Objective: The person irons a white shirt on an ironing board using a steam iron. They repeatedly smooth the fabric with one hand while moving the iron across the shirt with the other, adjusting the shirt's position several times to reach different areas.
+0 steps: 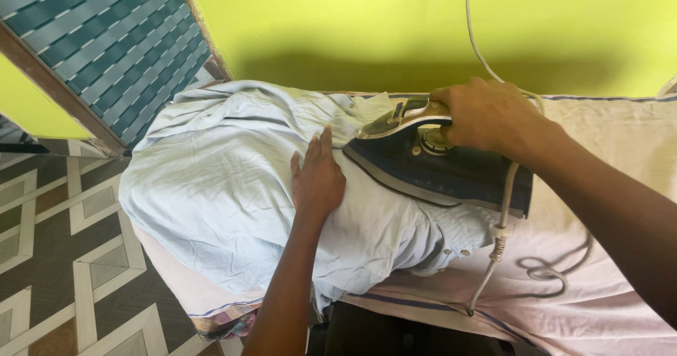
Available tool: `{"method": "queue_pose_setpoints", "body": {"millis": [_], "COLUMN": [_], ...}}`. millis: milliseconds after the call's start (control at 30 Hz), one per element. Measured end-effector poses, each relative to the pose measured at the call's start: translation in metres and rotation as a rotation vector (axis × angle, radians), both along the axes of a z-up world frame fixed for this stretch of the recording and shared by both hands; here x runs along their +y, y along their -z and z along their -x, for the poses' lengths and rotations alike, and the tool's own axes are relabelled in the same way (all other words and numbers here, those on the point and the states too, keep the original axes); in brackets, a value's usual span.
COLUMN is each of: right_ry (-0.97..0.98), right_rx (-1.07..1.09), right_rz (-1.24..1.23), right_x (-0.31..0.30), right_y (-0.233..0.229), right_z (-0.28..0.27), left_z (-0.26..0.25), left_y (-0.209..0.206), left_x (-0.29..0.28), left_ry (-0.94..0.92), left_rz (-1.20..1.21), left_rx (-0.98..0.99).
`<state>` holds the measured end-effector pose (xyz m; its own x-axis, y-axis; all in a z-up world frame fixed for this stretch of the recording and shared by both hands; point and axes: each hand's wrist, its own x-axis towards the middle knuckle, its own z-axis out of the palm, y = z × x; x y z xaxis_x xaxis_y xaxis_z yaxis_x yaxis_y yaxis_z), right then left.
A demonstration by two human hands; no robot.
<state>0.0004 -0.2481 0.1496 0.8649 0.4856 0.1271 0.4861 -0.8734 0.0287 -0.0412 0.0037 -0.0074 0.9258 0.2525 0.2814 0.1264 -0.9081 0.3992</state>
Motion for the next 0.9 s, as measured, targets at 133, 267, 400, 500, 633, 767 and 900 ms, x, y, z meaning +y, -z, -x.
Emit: {"method": "queue_pose_setpoints", "body": {"millis": [133, 267, 400, 500, 633, 767, 900], "right_ry": [0.078, 0.063, 0.084, 0.073, 0.141, 0.177, 0.169], "right_rx": [-0.016, 0.009, 0.088, 0.08, 0.107, 0.054, -0.004], "right_rz": [-0.068, -0.116, -0.12, -0.092, -0.048, -0.03, -0.038], "right_x": [0.013, 0.009, -0.001, -0.006, -0.008, -0.004, 0.006], "right_y": [0.001, -0.001, -0.002, -0.002, -0.004, 0.001, 0.003], "right_z": [-0.012, -0.018, -0.013, -0.004, 0.0, -0.007, -0.026], "left_z": [0.002, 0.002, 0.002, 0.001, -0.005, -0.016, -0.022], "left_y": [0.001, -0.001, 0.002, 0.003, 0.007, 0.014, 0.014], "left_x": [0.002, 0.003, 0.002, 0.004, 0.014, 0.021, 0.025], "left_ry": [0.018, 0.02, 0.001, 0.013, 0.036, 0.049, 0.061], "left_rz": [-0.034, -0.066, -0.069, -0.049, -0.045, -0.114, -0.125], "left_rx": [-0.049, -0.058, -0.111, -0.08, -0.05, 0.003, 0.058]}}
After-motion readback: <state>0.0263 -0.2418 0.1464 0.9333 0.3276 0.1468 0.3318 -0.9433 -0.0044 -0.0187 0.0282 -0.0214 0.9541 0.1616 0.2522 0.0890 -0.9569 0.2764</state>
